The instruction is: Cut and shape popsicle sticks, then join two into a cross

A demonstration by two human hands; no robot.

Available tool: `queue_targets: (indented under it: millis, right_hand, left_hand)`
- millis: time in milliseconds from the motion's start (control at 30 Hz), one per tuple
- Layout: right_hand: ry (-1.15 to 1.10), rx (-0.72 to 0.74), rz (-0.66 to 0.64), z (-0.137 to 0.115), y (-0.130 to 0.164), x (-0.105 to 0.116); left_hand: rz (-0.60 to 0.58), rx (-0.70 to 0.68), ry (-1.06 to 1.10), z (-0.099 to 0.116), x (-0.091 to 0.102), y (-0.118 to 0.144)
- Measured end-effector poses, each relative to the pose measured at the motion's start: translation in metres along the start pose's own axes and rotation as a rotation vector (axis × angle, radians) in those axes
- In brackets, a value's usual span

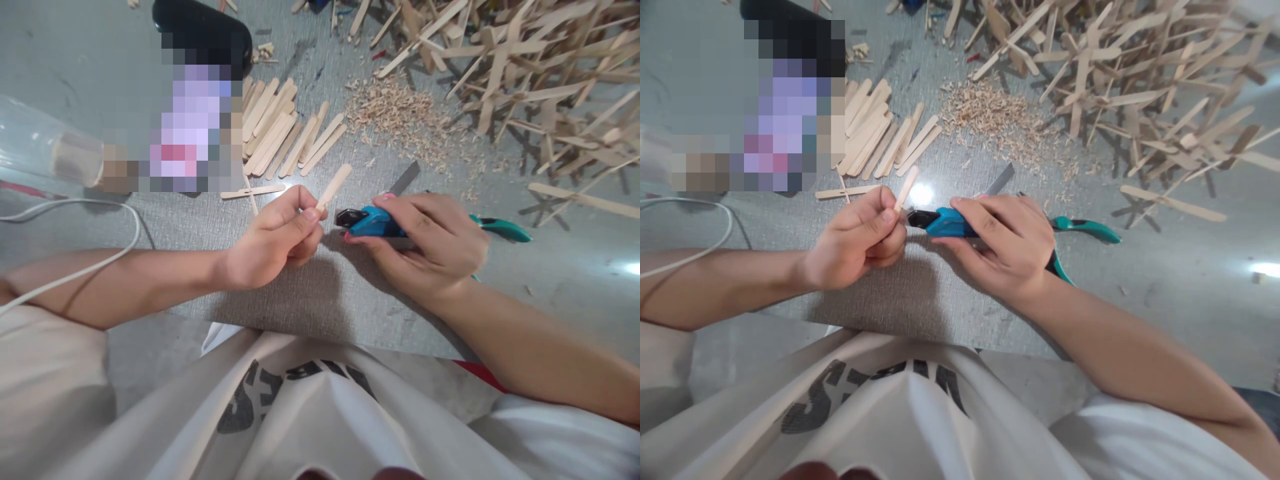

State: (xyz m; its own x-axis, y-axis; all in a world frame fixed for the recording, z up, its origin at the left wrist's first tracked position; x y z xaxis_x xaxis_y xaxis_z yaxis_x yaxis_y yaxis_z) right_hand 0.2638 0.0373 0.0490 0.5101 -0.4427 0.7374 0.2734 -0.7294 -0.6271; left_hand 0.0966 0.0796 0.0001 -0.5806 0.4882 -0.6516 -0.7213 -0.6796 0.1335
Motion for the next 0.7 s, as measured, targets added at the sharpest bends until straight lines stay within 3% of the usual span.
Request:
queue_targets:
  millis: [233,400,533,700]
  right_hand:
    - [-0.050,0.033,-0.008,-0.001,0.001,-0.004]
    - [-0.030,-0.021,-0.048,0.006,0.006,-0.011]
    - [-0.082,-0.015,-0.061,0.005,0.005,-0.011]
    - [-0.124,0.000,-0.129,-0.003,-0.001,-0.011]
  left_hand:
    - [0.039,-0.017,0.031,0.001,0.002,-0.001]
    - [-0.018,-0.022,0.011,0.001,-0.001,-0.001]
    - [0.000,-0.021,0.014,0.003,0.000,0.000]
    - [-0.102,-0.029,0.005,0.008,-0.011,0.001]
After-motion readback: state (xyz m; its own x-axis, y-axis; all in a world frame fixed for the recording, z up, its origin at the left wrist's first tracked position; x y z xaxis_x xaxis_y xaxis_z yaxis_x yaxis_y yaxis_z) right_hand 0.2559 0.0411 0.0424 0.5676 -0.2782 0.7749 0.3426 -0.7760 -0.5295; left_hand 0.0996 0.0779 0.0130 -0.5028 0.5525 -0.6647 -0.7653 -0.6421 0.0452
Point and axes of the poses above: each hand's wrist, its own y-axis away from the middle knuckle, its own x-axis out of the back of the hand, z = x × y, the point moved 9 cm from there along -y, towards the middle knuckle, and after that the axes turned 5 degrees about y, right-handed, at the moved point
